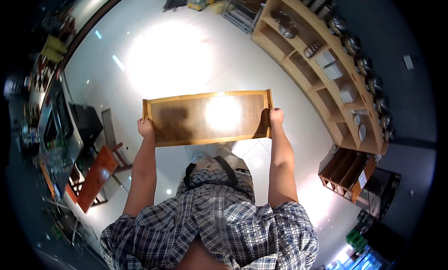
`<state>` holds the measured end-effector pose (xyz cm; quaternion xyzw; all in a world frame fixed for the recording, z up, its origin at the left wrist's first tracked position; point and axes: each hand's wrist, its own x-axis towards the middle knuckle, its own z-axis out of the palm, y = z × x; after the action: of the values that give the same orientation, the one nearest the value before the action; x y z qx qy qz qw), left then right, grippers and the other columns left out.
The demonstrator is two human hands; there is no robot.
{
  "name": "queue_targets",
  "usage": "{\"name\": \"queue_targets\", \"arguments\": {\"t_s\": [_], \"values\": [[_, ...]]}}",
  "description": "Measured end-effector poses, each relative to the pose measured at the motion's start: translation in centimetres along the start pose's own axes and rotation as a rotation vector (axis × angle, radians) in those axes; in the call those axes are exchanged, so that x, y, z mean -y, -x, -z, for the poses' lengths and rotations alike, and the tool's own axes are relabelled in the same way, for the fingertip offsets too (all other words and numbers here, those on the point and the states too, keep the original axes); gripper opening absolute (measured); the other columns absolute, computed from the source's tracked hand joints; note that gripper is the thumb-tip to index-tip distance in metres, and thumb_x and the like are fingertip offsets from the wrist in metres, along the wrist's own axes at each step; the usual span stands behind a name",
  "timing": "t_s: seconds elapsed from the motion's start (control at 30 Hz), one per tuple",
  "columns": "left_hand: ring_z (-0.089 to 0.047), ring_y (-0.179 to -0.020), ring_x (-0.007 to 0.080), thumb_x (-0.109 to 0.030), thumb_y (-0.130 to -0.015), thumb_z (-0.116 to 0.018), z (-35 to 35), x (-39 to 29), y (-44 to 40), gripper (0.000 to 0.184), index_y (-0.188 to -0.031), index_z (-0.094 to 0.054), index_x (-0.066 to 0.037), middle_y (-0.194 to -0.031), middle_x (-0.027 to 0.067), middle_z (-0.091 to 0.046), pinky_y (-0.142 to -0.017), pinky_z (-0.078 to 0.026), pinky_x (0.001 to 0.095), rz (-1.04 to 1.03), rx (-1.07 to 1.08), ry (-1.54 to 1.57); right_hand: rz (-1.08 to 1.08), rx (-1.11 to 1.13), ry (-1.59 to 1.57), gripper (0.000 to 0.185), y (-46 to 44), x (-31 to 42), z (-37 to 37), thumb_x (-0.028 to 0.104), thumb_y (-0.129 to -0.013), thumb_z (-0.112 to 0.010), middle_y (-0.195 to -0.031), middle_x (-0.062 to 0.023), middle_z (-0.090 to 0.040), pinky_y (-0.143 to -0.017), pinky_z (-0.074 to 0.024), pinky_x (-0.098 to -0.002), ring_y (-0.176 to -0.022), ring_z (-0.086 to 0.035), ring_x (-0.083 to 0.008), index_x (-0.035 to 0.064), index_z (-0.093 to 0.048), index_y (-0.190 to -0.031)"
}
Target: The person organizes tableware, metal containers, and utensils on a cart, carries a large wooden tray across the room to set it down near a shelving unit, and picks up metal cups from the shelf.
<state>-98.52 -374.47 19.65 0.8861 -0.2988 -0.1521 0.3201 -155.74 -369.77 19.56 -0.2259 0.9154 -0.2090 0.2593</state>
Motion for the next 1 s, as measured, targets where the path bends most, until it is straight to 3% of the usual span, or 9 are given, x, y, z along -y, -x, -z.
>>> {"name": "queue_targets", "arguments": {"t_s": [0.23,0.37,0.5,0.57,0.7,0.87,1.0], "values": [[-0.059,-0.083,0.0325,-0.02,-0.077,-0.053,-9.8,-16.8,4.2,0.032,-0.106,-0.055,-0.006,-0.092,0.0176,-0.062,-0.077,-0.046,0.0406,-0.157,0.283,0.093,-0.169,-0.173,-0.07,0.036,-5.5,-5.9,9.0,0.031,-0.08,-0.054,-0.098,-0.0192,-0.063,-0.084,-0.046,-0.0388,-0.095,-0.06,-0.0327,0.003,-0.064,-0.101],[-0.054,-0.071,0.0128,-0.014,-0.082,-0.052,-15.2,-24.4,6.8,0.031,-0.11,-0.051,-0.002,-0.08,0.0069,-0.059,-0.064,-0.044,0.0256,-0.201,0.658,0.348,-0.278,-0.265,-0.062,0.038,-6.9,-9.3,13.8,0.033,-0.08,-0.054,-0.099,-0.0203,-0.063,-0.082,-0.0464,-0.0401,-0.095,-0.06,-0.0339,0.002,-0.063,-0.101],[-0.052,-0.067,0.0121,-0.014,-0.083,-0.054,-24.4,-31.0,10.0,0.021,-0.099,-0.056,-0.001,-0.076,0.0047,-0.059,-0.064,-0.044,0.0251,-0.242,0.762,0.371,-0.395,-0.356,-0.087,0.04,-8.9,-11.5,17.7,0.033,-0.079,-0.054,-0.099,-0.0208,-0.063,-0.082,-0.0465,-0.0403,-0.095,-0.06,-0.0347,0.0015,-0.063,-0.101],[-0.051,-0.066,0.0114,-0.015,-0.082,-0.054,-27.0,-33.7,12.4,0.017,-0.089,-0.059,0.0,-0.072,0.0032,-0.058,-0.063,-0.043,0.0243,-0.364,0.886,0.453,-0.458,-0.393,-0.081,0.039,-8.6,-12.4,20.2,0.033,-0.079,-0.054,-0.099,-0.021,-0.063,-0.082,-0.0465,-0.0404,-0.094,-0.06,-0.035,0.0012,-0.064,-0.1],[-0.049,-0.064,0.0116,-0.016,-0.08,-0.052,-34.5,-41.1,16.9,0.017,-0.077,-0.062,-0.002,-0.067,0.0011,-0.055,-0.061,-0.041,0.0247,-0.409,1.051,0.354,-0.548,-0.487,-0.198,0.041,-11.8,-13.8,23.6,0.033,-0.08,-0.054,-0.098,-0.0225,-0.062,-0.083,-0.0455,-0.0405,-0.095,-0.059,-0.0362,-0.0013,-0.063,-0.1],[-0.05,-0.065,0.0123,-0.016,-0.077,-0.054,-40.4,-47.7,22.4,0.015,-0.075,-0.062,-0.003,-0.068,0.0014,-0.057,-0.063,-0.04,0.0263,-0.458,1.197,0.21,-0.643,-0.508,-0.27,0.042,-16.3,-17.4,26.1,0.034,-0.079,-0.054,-0.102,-0.0205,-0.062,-0.086,-0.0445,-0.04,-0.097,-0.058,-0.0347,0.0004,-0.063,-0.102],[-0.053,-0.076,0.0182,-0.013,-0.073,-0.051,-43.0,-51.8,27.3,0.015,-0.075,-0.061,-0.003,-0.078,0.007,-0.06,-0.074,-0.04,0.0272,-0.361,1.287,0.129,-0.731,-0.469,-0.407,0.044,-19.7,-20.1,26.9,0.035,-0.079,-0.055,-0.102,-0.02,-0.063,-0.086,-0.0443,-0.0389,-0.098,-0.058,-0.0343,-0.0003,-0.062,-0.104]]}}
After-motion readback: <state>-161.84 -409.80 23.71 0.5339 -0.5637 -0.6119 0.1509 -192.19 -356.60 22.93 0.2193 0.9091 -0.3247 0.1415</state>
